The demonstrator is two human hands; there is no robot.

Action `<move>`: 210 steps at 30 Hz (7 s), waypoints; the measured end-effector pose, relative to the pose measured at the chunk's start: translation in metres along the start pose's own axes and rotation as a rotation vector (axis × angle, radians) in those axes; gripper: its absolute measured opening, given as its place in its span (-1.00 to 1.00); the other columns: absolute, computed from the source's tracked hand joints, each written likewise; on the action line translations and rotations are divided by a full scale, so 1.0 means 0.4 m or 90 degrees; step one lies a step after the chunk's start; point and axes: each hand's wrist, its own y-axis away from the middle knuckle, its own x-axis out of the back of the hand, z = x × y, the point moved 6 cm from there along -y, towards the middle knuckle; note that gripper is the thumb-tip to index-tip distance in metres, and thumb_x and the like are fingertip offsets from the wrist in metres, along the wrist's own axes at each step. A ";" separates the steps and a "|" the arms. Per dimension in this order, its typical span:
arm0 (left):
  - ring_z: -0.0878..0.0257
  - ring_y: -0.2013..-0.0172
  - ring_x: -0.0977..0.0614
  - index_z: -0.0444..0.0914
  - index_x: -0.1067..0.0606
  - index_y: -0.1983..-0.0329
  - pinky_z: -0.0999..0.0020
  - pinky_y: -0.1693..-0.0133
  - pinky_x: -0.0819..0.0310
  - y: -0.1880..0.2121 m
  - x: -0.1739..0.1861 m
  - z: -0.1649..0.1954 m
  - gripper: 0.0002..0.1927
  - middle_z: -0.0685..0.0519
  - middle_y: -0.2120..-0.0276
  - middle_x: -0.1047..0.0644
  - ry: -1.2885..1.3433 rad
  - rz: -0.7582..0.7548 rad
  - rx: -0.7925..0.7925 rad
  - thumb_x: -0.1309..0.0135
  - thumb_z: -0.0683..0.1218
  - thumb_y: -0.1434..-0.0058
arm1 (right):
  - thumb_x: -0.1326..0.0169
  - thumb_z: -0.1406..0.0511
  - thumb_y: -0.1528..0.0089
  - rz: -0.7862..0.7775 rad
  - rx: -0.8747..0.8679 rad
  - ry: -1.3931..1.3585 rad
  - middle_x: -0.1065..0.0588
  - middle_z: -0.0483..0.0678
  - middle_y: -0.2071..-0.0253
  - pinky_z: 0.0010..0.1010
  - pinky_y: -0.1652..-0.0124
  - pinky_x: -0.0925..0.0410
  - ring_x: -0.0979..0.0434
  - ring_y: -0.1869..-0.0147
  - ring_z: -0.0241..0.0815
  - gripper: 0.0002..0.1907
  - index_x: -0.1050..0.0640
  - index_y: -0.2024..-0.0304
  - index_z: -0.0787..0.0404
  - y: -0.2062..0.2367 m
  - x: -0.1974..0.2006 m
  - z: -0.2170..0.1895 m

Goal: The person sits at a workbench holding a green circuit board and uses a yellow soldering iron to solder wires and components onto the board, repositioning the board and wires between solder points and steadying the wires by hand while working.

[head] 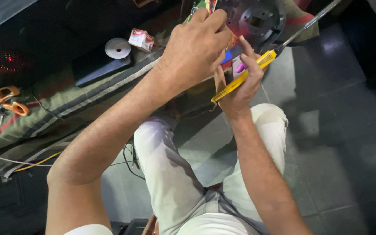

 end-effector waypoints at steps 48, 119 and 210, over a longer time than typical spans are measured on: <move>-0.05 0.00 -0.53 -0.35 -0.51 0.20 0.06 0.08 -0.50 0.015 0.051 -0.024 -0.84 -0.09 0.06 -0.41 0.215 -0.039 0.012 -0.22 -0.15 -0.30 | -0.42 0.43 -0.31 0.013 0.022 0.021 -0.33 0.23 -0.38 -0.17 -0.34 -0.23 -0.42 -0.40 0.12 -0.28 -0.15 -0.24 0.16 -0.006 0.006 -0.005; -0.01 0.08 -0.53 -0.29 -0.54 0.28 0.10 0.14 -0.51 0.005 0.019 0.005 -0.80 -0.07 0.11 -0.42 0.097 -0.040 -0.010 -0.30 -0.14 -0.09 | -0.38 0.42 -0.34 0.011 0.011 0.006 -0.33 0.22 -0.40 -0.17 -0.35 -0.23 -0.44 -0.40 0.12 -0.32 -0.16 -0.25 0.13 -0.009 0.017 -0.006; 0.03 0.05 -0.53 -0.27 -0.57 0.22 0.16 0.15 -0.54 0.010 -0.004 0.010 -0.78 -0.06 0.09 -0.41 0.025 -0.013 0.011 -0.30 -0.10 -0.12 | -0.37 0.40 -0.37 -0.015 0.003 -0.002 -0.29 0.22 -0.43 -0.16 -0.37 -0.23 -0.40 -0.40 0.07 -0.31 -0.13 -0.26 0.09 0.002 0.010 0.006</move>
